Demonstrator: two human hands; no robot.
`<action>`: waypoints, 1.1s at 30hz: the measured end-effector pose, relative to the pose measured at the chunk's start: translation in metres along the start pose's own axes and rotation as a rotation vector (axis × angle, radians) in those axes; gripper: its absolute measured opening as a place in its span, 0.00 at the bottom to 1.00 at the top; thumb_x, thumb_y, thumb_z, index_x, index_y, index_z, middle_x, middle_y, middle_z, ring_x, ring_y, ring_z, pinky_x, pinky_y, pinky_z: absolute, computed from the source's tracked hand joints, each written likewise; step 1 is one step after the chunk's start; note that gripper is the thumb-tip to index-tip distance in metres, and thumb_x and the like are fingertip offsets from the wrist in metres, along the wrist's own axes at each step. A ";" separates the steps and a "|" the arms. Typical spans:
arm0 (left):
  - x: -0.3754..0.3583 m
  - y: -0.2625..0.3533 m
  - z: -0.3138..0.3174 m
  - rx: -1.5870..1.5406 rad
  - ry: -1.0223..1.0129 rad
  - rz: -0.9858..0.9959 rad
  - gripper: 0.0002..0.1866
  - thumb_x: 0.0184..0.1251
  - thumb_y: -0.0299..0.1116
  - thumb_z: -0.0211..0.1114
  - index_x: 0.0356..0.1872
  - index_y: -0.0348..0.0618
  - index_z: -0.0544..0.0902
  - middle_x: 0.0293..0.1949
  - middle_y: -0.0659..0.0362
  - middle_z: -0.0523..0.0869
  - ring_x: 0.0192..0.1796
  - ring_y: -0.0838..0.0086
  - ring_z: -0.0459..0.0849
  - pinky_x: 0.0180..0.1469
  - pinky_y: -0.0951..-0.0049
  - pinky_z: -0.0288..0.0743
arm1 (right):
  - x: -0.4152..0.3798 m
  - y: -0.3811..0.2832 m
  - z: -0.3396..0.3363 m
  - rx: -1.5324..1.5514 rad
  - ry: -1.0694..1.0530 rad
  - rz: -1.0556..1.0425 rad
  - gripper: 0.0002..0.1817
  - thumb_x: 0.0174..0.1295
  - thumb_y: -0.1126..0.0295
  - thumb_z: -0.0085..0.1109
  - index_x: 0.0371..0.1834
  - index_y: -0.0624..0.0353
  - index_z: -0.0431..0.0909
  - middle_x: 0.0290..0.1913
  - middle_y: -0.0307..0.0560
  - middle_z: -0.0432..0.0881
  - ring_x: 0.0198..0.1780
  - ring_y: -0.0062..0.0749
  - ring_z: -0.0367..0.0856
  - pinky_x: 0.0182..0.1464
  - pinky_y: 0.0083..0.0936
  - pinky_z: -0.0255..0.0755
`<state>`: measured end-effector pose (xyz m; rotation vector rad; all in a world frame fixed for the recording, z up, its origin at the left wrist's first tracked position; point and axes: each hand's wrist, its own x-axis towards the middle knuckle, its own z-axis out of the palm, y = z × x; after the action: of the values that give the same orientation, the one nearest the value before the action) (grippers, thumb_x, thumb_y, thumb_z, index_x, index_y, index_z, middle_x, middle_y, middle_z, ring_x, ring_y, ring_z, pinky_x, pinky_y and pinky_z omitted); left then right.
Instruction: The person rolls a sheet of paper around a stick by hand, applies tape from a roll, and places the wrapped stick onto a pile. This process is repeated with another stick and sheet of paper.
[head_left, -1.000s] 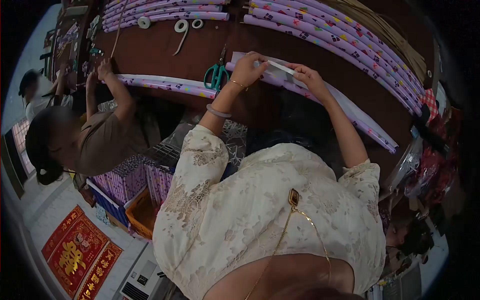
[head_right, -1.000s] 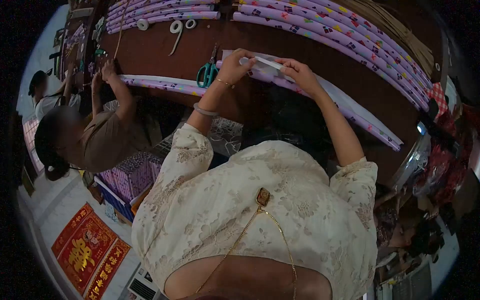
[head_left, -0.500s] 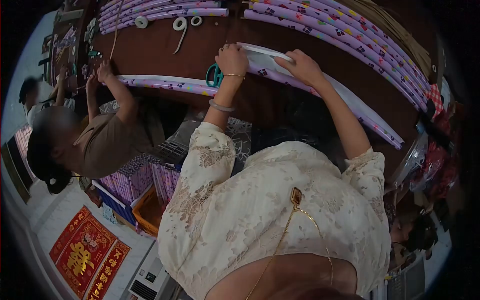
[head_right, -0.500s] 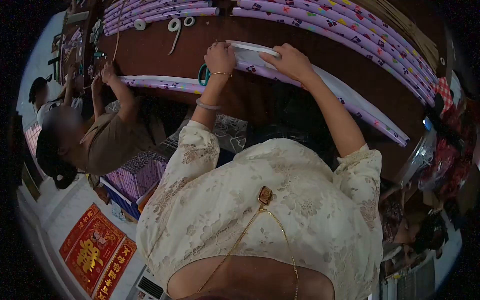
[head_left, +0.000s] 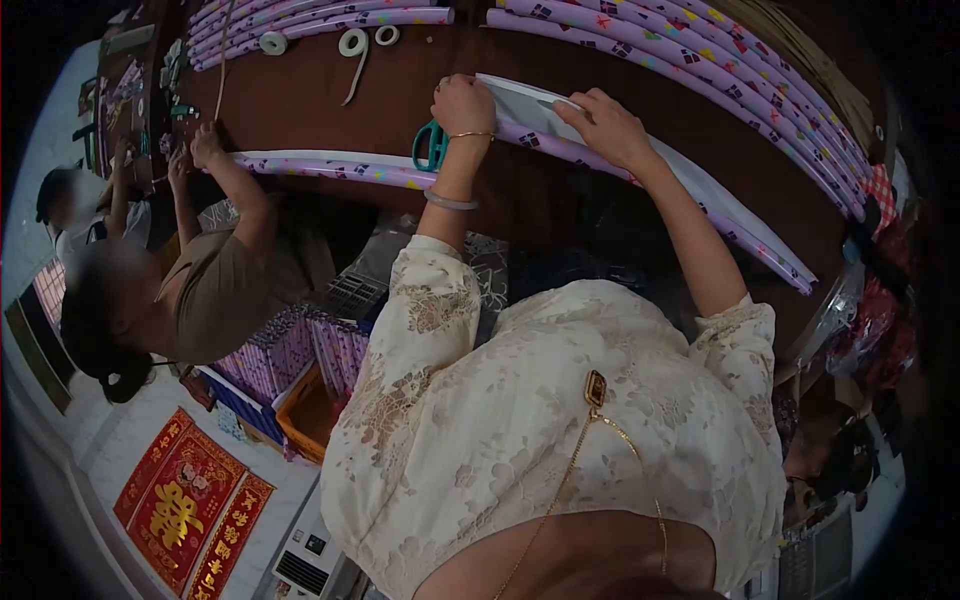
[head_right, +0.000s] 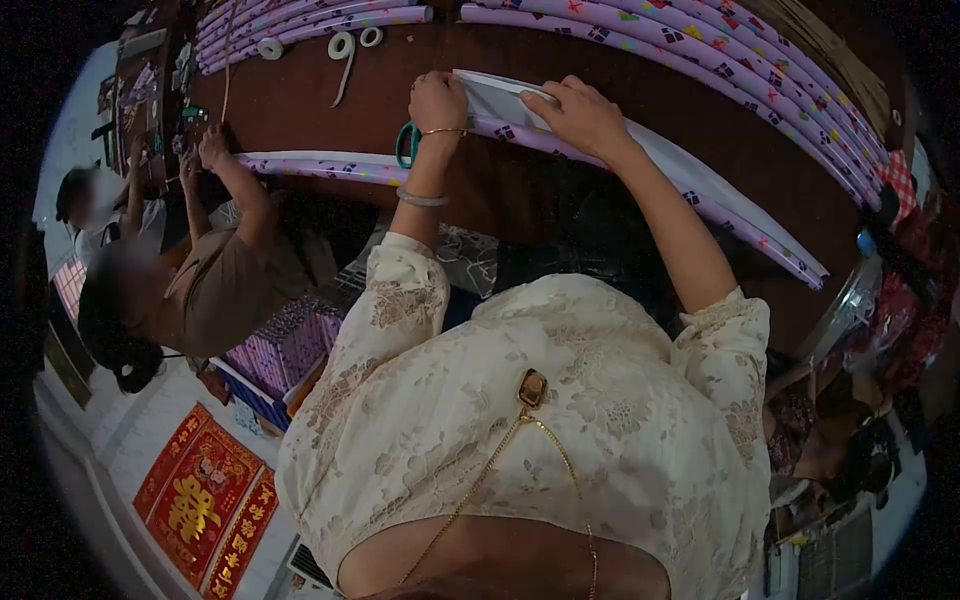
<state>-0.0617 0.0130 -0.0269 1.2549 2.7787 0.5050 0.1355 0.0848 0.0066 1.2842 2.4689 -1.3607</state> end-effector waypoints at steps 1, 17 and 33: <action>0.000 -0.001 0.001 -0.009 0.004 -0.003 0.11 0.54 0.37 0.57 0.28 0.40 0.82 0.35 0.47 0.80 0.39 0.54 0.78 0.41 0.57 0.73 | 0.000 0.000 0.001 0.002 -0.002 0.002 0.29 0.57 0.39 0.39 0.49 0.49 0.75 0.42 0.45 0.73 0.45 0.40 0.74 0.47 0.35 0.68; 0.006 0.007 -0.003 0.050 -0.053 -0.045 0.10 0.52 0.35 0.59 0.26 0.38 0.79 0.36 0.51 0.78 0.42 0.57 0.77 0.39 0.60 0.74 | -0.001 -0.003 0.006 0.049 0.052 -0.003 0.28 0.58 0.41 0.42 0.46 0.51 0.76 0.42 0.45 0.73 0.45 0.40 0.74 0.47 0.35 0.68; 0.006 0.018 0.008 0.224 -0.024 -0.041 0.09 0.53 0.32 0.56 0.31 0.37 0.77 0.40 0.54 0.77 0.47 0.60 0.75 0.39 0.60 0.75 | -0.008 0.008 0.006 0.117 0.182 0.012 0.27 0.55 0.42 0.47 0.34 0.57 0.79 0.37 0.47 0.76 0.39 0.42 0.76 0.41 0.34 0.70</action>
<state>-0.0512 0.0304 -0.0285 1.2283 2.8985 0.1774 0.1446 0.0772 0.0001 1.5091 2.5237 -1.4670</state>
